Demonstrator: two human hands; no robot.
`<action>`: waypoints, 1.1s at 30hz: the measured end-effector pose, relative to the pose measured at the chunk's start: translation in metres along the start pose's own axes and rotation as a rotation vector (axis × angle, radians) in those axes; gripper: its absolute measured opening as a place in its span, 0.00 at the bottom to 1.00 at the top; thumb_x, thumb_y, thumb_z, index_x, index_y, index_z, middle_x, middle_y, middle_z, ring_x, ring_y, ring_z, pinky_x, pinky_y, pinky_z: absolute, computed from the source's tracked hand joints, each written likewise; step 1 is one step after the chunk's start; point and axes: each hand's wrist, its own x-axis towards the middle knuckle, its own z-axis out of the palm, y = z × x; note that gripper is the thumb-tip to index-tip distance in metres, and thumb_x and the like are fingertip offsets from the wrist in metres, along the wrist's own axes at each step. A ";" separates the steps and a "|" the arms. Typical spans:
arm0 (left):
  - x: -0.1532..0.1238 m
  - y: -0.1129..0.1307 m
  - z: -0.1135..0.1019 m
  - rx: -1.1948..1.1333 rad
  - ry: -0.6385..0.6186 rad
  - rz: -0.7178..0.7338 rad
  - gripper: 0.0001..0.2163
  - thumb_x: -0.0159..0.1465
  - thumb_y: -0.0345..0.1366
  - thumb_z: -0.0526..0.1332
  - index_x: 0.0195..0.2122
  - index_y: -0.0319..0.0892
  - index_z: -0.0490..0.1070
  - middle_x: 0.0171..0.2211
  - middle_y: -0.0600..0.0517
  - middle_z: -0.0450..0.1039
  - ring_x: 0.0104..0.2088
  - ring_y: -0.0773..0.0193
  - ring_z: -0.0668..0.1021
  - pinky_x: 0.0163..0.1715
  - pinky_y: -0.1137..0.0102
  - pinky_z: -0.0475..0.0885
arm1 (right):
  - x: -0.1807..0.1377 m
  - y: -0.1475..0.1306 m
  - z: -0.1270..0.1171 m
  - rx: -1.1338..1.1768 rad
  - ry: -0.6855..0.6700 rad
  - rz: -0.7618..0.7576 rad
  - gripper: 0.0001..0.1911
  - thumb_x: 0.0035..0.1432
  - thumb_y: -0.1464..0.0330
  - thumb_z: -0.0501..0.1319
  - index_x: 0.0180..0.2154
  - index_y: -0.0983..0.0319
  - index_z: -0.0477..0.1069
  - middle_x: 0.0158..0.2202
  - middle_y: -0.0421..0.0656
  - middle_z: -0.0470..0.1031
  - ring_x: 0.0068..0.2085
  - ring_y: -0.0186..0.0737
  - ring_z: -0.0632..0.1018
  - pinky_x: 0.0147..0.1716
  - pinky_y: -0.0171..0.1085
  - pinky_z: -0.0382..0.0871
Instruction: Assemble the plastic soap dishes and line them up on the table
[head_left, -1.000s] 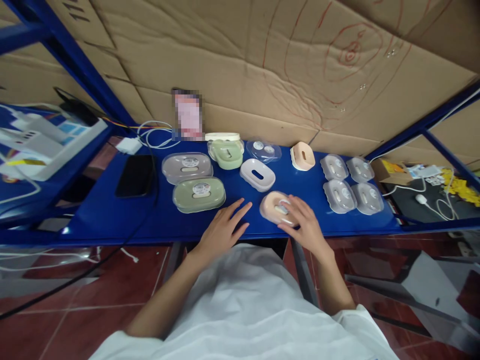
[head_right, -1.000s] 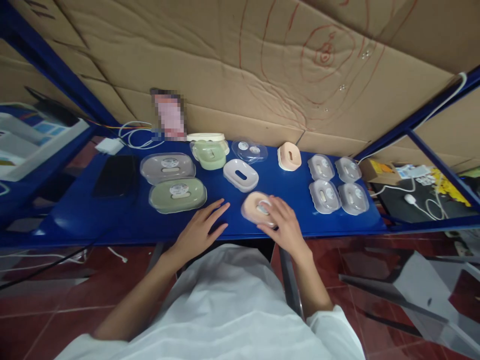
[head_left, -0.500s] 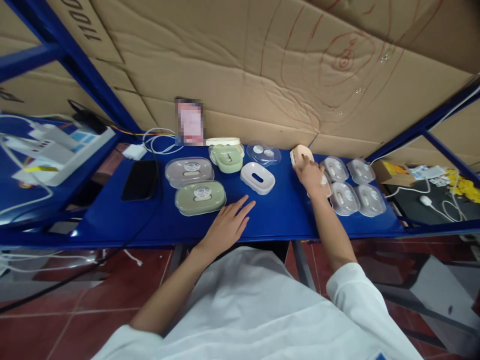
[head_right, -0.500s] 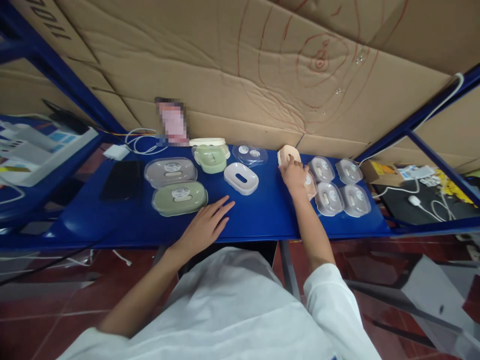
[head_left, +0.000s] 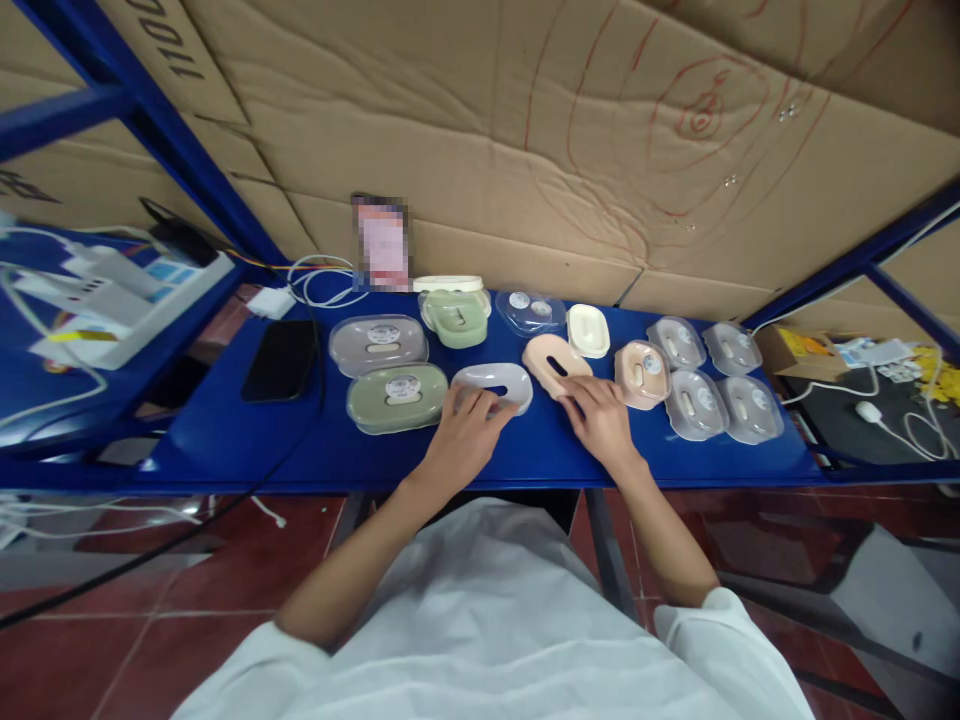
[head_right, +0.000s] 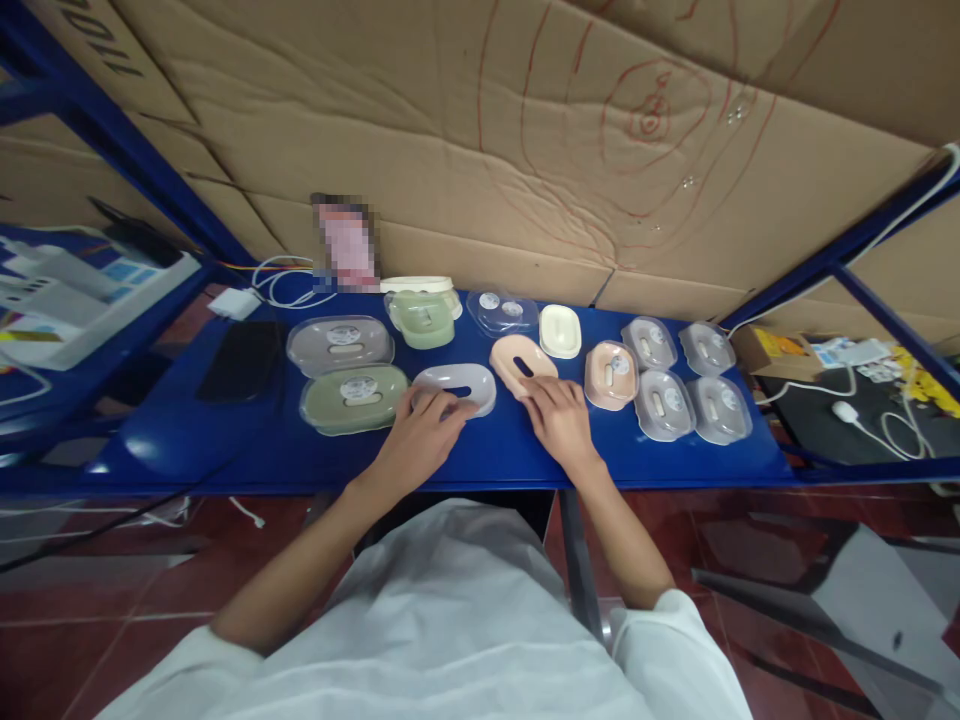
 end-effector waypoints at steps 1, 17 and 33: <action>-0.003 -0.001 0.000 0.003 0.004 -0.007 0.20 0.72 0.24 0.54 0.59 0.47 0.77 0.47 0.43 0.77 0.50 0.49 0.79 0.63 0.44 0.69 | -0.004 -0.003 0.001 0.012 -0.021 -0.012 0.19 0.79 0.60 0.54 0.59 0.59 0.78 0.57 0.49 0.83 0.57 0.51 0.80 0.57 0.49 0.69; 0.014 0.011 0.007 -0.098 0.072 0.040 0.34 0.68 0.18 0.54 0.74 0.45 0.63 0.72 0.39 0.65 0.71 0.46 0.70 0.72 0.46 0.64 | 0.078 0.048 0.001 -0.235 -0.210 0.299 0.18 0.74 0.64 0.55 0.51 0.63 0.82 0.50 0.57 0.84 0.53 0.56 0.81 0.54 0.49 0.73; -0.079 -0.010 -0.008 -0.181 0.039 0.028 0.11 0.76 0.33 0.60 0.53 0.48 0.81 0.55 0.46 0.83 0.61 0.51 0.80 0.59 0.54 0.77 | -0.034 -0.028 -0.008 0.187 -0.099 -0.124 0.21 0.77 0.60 0.57 0.66 0.56 0.72 0.67 0.50 0.74 0.69 0.52 0.72 0.67 0.54 0.67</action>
